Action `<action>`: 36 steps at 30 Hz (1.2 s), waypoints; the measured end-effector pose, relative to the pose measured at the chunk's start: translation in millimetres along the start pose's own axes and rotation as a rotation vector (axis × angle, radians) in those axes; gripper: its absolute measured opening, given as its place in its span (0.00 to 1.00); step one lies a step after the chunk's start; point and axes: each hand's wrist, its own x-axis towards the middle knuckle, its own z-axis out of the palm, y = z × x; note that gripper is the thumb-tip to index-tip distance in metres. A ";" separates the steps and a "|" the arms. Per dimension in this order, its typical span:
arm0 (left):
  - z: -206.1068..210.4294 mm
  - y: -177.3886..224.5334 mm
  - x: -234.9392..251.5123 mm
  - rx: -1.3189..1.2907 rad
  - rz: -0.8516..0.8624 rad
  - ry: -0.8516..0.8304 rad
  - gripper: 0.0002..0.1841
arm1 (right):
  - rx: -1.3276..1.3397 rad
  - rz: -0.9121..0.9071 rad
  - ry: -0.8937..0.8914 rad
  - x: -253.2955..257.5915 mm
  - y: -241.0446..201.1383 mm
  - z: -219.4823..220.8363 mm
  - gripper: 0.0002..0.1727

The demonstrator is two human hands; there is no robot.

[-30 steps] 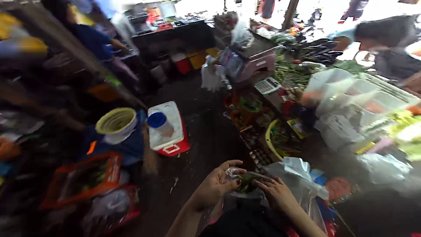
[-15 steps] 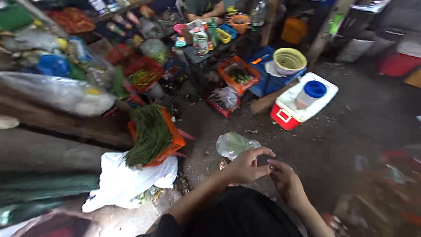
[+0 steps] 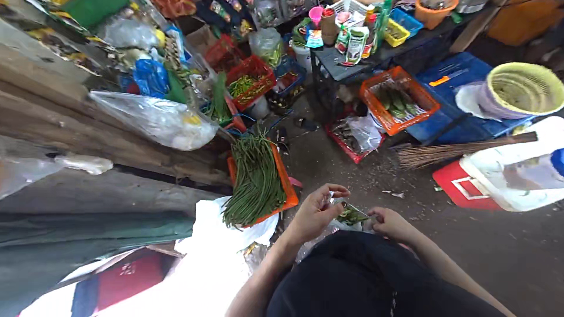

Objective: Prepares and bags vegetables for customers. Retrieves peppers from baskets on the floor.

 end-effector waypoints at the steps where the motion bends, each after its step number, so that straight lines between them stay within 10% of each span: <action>1: -13.5 -4.6 7.5 -0.007 -0.006 0.036 0.19 | -0.043 0.003 -0.009 10.8 -10.4 -10.1 0.22; 9: -133.2 -34.5 110.8 0.079 -0.166 0.237 0.13 | 0.272 -0.236 0.124 125.6 -136.3 -130.2 0.17; 14: -219.9 -23.3 218.7 0.215 -0.264 0.316 0.16 | 0.472 -0.282 -0.102 243.6 -219.6 -212.8 0.14; 21: -325.7 37.4 366.7 0.620 -0.181 0.131 0.18 | 0.322 -0.244 -0.238 363.6 -347.0 -299.0 0.19; 27: -413.6 46.2 484.6 0.603 0.047 -0.198 0.17 | 0.897 -0.184 -0.149 470.9 -397.3 -344.4 0.21; 36: -664.6 20.9 707.8 0.595 -0.440 -0.431 0.20 | 0.916 -0.024 0.084 645.7 -456.1 -410.7 0.16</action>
